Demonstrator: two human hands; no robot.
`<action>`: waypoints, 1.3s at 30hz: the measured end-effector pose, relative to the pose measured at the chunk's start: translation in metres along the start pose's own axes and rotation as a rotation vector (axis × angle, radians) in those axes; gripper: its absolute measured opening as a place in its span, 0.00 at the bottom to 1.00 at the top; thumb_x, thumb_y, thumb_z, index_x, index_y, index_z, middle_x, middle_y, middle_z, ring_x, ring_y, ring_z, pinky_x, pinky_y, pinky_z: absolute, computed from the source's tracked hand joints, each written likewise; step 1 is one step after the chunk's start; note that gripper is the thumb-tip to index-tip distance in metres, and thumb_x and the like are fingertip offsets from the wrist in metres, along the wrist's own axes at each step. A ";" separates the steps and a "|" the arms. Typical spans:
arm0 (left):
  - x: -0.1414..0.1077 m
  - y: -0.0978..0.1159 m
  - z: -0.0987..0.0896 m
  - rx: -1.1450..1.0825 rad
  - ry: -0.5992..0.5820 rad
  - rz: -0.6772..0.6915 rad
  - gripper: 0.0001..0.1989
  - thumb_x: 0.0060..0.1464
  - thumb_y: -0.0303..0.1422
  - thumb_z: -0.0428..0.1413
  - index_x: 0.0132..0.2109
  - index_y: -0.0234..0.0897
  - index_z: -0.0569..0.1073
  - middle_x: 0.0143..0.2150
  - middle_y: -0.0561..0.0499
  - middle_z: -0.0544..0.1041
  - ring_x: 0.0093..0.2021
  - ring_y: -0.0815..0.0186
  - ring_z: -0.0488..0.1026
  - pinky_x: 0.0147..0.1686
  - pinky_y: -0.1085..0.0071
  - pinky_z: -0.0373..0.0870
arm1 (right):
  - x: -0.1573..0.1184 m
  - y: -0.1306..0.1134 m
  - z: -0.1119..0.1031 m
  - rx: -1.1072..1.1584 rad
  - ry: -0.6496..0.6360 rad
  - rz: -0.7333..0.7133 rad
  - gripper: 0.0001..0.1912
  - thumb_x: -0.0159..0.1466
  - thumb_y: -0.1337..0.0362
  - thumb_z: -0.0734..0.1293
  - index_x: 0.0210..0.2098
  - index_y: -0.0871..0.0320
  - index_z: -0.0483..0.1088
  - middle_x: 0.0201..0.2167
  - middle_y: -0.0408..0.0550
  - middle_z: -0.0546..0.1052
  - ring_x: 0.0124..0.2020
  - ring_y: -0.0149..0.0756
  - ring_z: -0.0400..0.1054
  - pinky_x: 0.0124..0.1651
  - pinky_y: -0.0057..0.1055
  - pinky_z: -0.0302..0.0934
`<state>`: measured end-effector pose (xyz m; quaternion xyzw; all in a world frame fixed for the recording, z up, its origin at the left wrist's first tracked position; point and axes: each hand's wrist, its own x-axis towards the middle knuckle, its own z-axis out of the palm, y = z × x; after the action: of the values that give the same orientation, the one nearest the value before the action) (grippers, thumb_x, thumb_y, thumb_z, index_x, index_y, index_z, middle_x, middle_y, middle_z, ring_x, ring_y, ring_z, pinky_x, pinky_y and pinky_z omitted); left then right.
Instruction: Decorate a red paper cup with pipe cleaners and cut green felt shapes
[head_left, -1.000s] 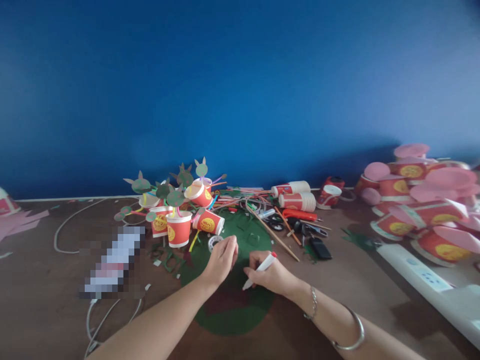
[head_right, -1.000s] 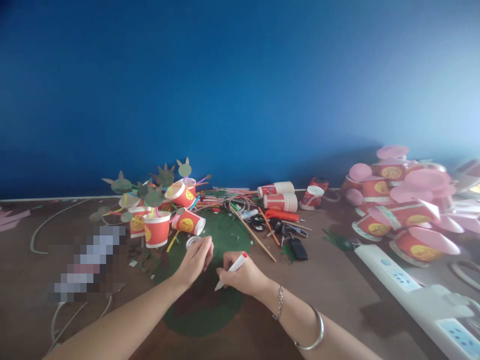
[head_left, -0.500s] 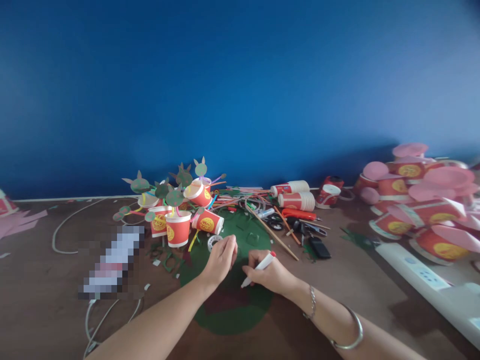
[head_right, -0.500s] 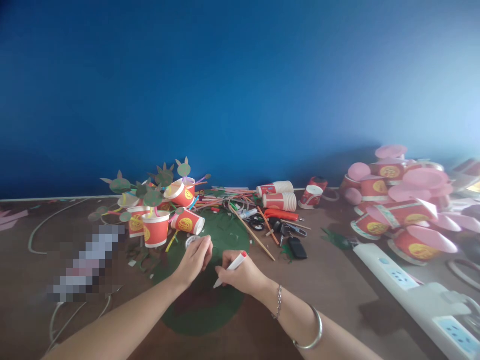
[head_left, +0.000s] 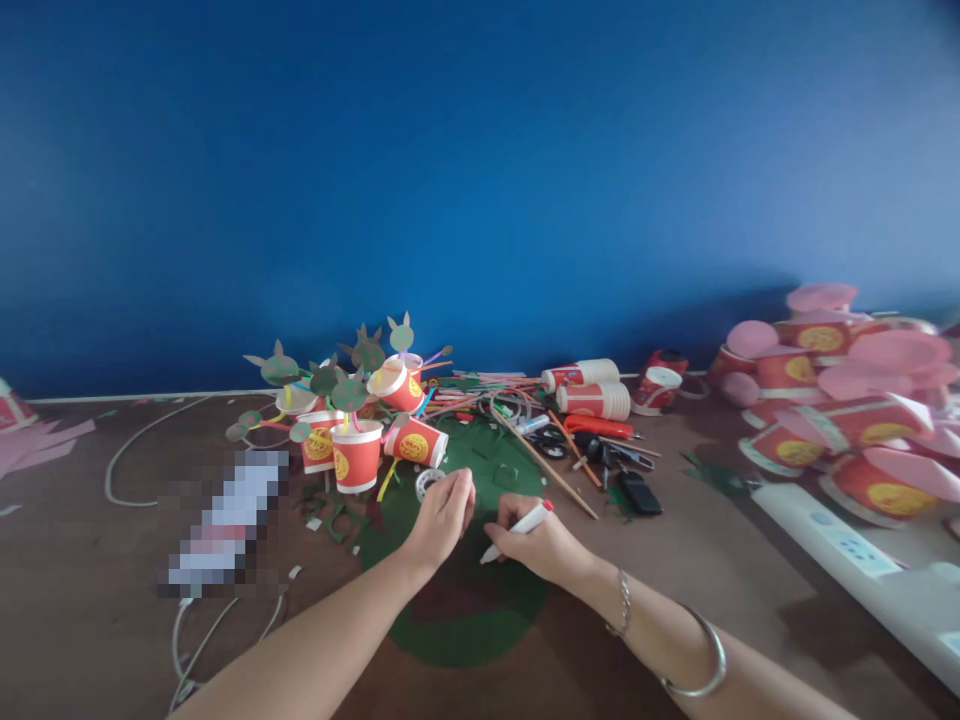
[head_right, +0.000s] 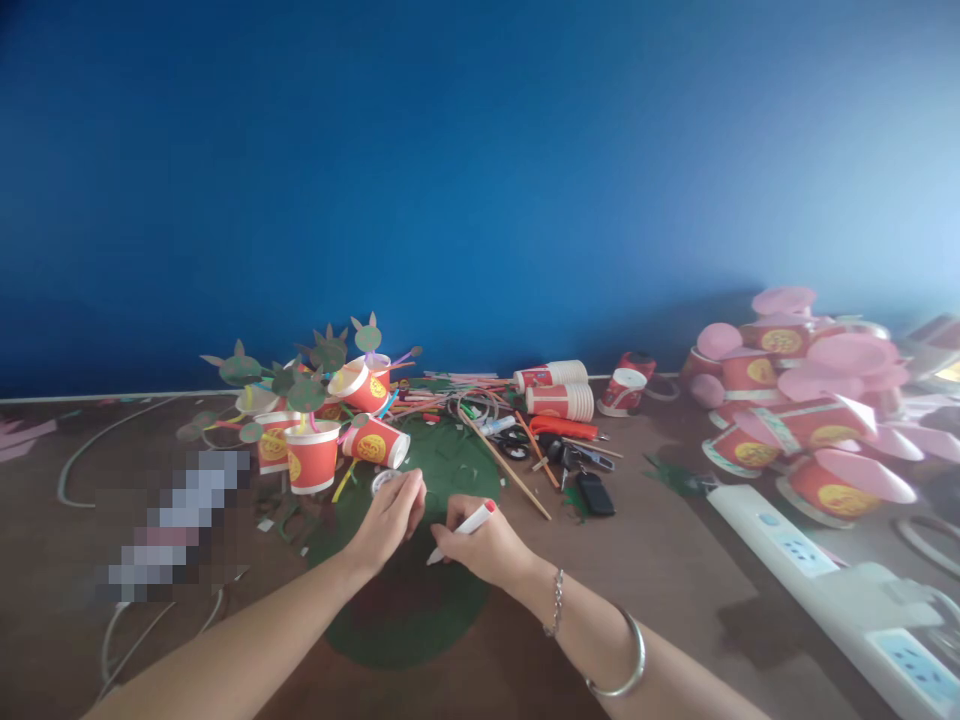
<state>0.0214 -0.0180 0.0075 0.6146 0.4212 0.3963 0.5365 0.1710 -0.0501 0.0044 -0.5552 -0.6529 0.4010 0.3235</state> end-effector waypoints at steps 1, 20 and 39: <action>0.000 0.000 0.000 -0.002 0.000 0.001 0.22 0.58 0.47 0.40 0.23 0.39 0.57 0.12 0.60 0.56 0.13 0.73 0.53 0.16 0.75 0.50 | 0.000 0.001 0.000 -0.007 0.007 -0.004 0.13 0.54 0.64 0.64 0.17 0.57 0.57 0.14 0.41 0.70 0.18 0.29 0.65 0.20 0.21 0.51; 0.001 -0.002 -0.001 -0.022 0.020 -0.005 0.22 0.59 0.46 0.41 0.23 0.38 0.59 0.13 0.59 0.57 0.14 0.74 0.54 0.15 0.76 0.52 | 0.003 0.004 0.000 -0.058 0.112 -0.018 0.13 0.55 0.64 0.64 0.17 0.56 0.58 0.14 0.39 0.70 0.18 0.28 0.63 0.21 0.22 0.52; 0.001 0.000 -0.003 -0.052 0.124 -0.023 0.25 0.59 0.47 0.40 0.19 0.38 0.59 0.12 0.58 0.57 0.14 0.73 0.56 0.16 0.76 0.52 | 0.003 0.008 0.001 -0.079 0.155 -0.045 0.14 0.55 0.62 0.64 0.17 0.56 0.57 0.15 0.38 0.65 0.20 0.28 0.58 0.22 0.23 0.51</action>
<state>0.0191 -0.0161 0.0078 0.5698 0.4501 0.4385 0.5296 0.1733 -0.0469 -0.0036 -0.5820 -0.6535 0.3234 0.3600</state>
